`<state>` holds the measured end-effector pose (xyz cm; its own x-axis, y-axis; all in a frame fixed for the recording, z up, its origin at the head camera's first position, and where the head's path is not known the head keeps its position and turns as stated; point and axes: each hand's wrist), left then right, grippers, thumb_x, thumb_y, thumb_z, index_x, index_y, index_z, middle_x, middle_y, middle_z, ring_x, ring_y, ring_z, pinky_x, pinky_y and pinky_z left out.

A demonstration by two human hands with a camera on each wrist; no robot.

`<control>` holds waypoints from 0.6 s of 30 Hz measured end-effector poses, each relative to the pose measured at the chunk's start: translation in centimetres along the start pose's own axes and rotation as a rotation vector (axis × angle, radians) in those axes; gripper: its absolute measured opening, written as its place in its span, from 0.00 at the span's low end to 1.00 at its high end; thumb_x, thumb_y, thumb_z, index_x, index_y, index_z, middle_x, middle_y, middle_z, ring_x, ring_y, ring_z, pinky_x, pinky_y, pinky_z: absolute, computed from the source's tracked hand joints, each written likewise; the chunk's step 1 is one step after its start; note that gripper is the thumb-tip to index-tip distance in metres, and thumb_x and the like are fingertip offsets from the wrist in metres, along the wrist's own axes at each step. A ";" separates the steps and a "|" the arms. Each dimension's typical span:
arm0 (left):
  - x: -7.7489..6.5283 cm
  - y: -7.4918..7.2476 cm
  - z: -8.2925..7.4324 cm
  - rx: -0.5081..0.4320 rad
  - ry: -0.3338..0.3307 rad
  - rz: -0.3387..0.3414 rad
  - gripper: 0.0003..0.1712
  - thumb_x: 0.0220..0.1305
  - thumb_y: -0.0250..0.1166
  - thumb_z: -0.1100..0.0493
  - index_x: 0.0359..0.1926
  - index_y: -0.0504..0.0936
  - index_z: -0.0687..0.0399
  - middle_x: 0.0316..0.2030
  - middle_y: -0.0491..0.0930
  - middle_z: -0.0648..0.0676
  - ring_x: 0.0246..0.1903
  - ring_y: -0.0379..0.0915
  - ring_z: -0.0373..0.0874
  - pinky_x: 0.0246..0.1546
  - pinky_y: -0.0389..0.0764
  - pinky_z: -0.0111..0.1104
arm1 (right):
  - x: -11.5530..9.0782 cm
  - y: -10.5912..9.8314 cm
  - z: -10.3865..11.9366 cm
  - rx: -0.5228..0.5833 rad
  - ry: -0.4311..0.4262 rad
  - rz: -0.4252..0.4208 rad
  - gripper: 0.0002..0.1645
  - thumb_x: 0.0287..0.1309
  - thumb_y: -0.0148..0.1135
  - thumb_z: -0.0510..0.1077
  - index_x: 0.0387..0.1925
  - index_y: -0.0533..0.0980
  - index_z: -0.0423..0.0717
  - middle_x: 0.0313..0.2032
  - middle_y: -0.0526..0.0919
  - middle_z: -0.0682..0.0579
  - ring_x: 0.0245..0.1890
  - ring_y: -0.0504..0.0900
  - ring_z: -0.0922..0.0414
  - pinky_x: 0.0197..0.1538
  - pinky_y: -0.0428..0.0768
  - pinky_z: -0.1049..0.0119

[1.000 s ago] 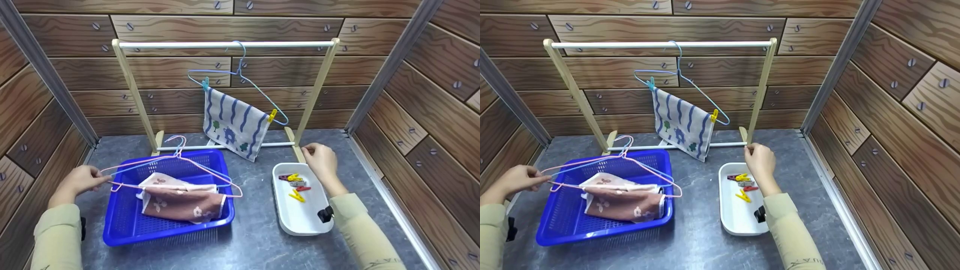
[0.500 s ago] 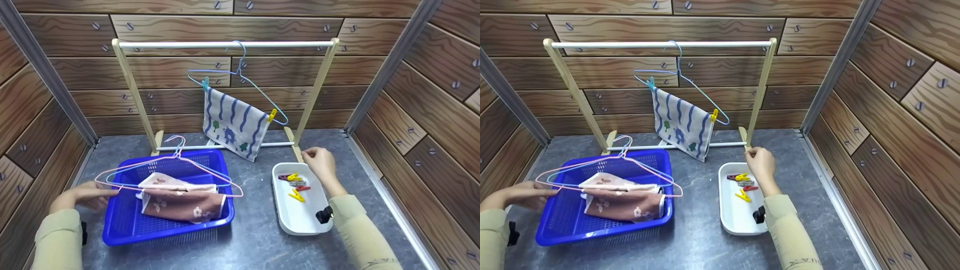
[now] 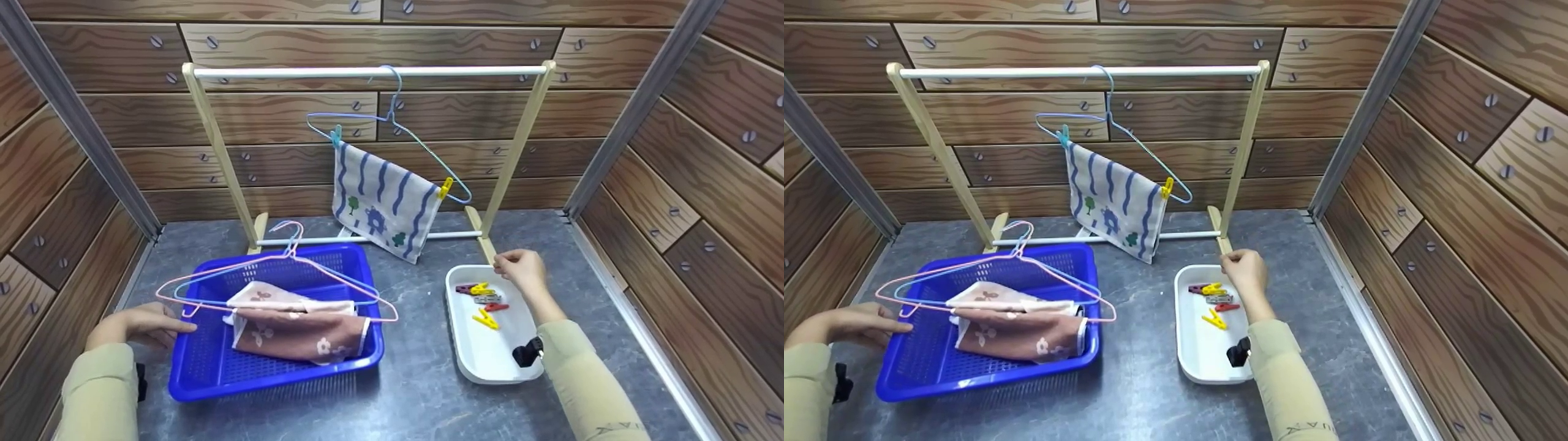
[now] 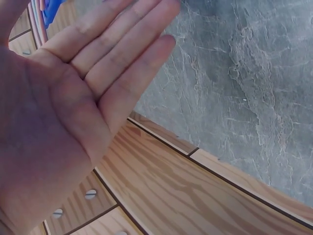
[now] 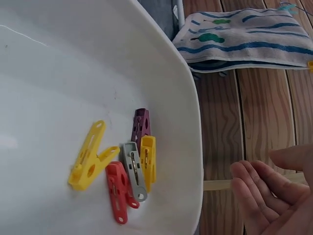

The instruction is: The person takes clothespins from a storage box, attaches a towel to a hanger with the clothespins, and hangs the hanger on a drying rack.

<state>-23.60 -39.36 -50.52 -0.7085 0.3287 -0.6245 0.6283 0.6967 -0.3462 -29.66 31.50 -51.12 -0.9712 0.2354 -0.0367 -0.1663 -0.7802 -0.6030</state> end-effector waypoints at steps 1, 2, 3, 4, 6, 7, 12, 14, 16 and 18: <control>0.0 0.0 0.0 -0.013 0.005 0.007 0.15 0.73 0.66 0.50 0.40 0.88 0.57 0.35 0.92 0.50 0.34 0.88 0.36 0.45 0.88 0.32 | 0.0 0.1 -0.1 0.023 0.022 0.006 0.18 0.72 0.62 0.39 0.51 0.84 0.25 0.39 0.92 0.36 0.29 0.89 0.64 0.35 0.86 0.75; 0.0 0.0 0.0 -0.028 0.010 0.011 0.14 0.74 0.66 0.51 0.40 0.88 0.58 0.35 0.92 0.50 0.34 0.88 0.37 0.45 0.88 0.32 | 0.0 0.2 -0.3 0.044 0.042 0.011 0.18 0.72 0.62 0.39 0.51 0.83 0.24 0.38 0.92 0.37 0.28 0.87 0.66 0.36 0.86 0.74; 0.1 0.0 0.0 -0.042 0.014 0.014 0.14 0.74 0.66 0.52 0.40 0.87 0.58 0.35 0.92 0.50 0.35 0.88 0.37 0.45 0.89 0.33 | 0.1 0.3 -0.4 0.065 0.063 0.014 0.18 0.72 0.62 0.38 0.51 0.83 0.24 0.37 0.92 0.38 0.27 0.86 0.68 0.37 0.87 0.74; 0.1 0.1 0.0 -0.056 0.017 0.019 0.13 0.74 0.66 0.52 0.40 0.87 0.58 0.35 0.92 0.50 0.35 0.88 0.37 0.45 0.89 0.33 | 0.1 0.4 -0.6 0.082 0.080 0.019 0.19 0.72 0.61 0.38 0.52 0.82 0.23 0.37 0.92 0.39 0.27 0.85 0.69 0.37 0.88 0.73; 0.2 0.1 0.0 -0.076 0.019 0.026 0.11 0.74 0.66 0.53 0.39 0.86 0.57 0.34 0.92 0.49 0.35 0.88 0.38 0.44 0.89 0.33 | 0.2 0.6 -1.0 0.115 0.108 0.026 0.19 0.72 0.61 0.37 0.53 0.81 0.22 0.36 0.93 0.40 0.26 0.85 0.69 0.39 0.89 0.71; 0.2 0.2 0.0 -0.081 0.021 0.027 0.11 0.74 0.66 0.53 0.38 0.86 0.56 0.34 0.91 0.49 0.35 0.88 0.37 0.44 0.89 0.33 | 0.2 0.7 -1.2 0.127 0.123 0.028 0.19 0.72 0.61 0.36 0.54 0.81 0.22 0.36 0.93 0.41 0.27 0.85 0.68 0.41 0.89 0.70; 0.1 0.4 -0.1 -0.074 0.031 0.033 0.12 0.76 0.65 0.53 0.32 0.85 0.49 0.33 0.91 0.47 0.34 0.87 0.37 0.42 0.88 0.31 | 0.1 1.0 -1.7 0.193 0.183 0.041 0.20 0.71 0.61 0.35 0.56 0.79 0.21 0.37 0.92 0.42 0.29 0.86 0.66 0.48 0.90 0.63; 0.0 0.4 -0.2 -0.072 0.033 0.036 0.13 0.76 0.64 0.54 0.32 0.86 0.49 0.33 0.91 0.48 0.35 0.87 0.37 0.42 0.88 0.32 | 0.1 1.1 -1.9 0.206 0.201 0.044 0.21 0.71 0.60 0.35 0.57 0.79 0.21 0.37 0.92 0.42 0.29 0.86 0.66 0.51 0.90 0.60; 0.0 0.4 -0.2 -0.072 0.032 0.038 0.13 0.77 0.63 0.54 0.32 0.86 0.50 0.34 0.91 0.49 0.36 0.88 0.38 0.43 0.89 0.32 | 0.2 1.3 -2.1 0.200 0.213 0.040 0.21 0.72 0.60 0.34 0.58 0.79 0.21 0.38 0.92 0.41 0.30 0.86 0.65 0.52 0.90 0.59; 0.0 0.3 -0.2 -0.070 0.028 0.036 0.14 0.78 0.63 0.54 0.33 0.86 0.51 0.35 0.92 0.50 0.36 0.88 0.39 0.43 0.89 0.33 | 0.2 1.5 -2.2 0.201 0.224 0.037 0.21 0.71 0.59 0.34 0.58 0.78 0.21 0.39 0.92 0.40 0.32 0.87 0.64 0.53 0.89 0.58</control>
<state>-23.46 -38.98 -50.45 -0.6950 0.3718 -0.6154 0.6305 0.7266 -0.2730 -29.68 31.64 -53.76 -0.9191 0.3095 -0.2439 -0.1839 -0.8843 -0.4292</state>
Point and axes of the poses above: each hand's wrist, its own x-axis towards the middle knuckle, its own y-axis out of the palm, z = x × y
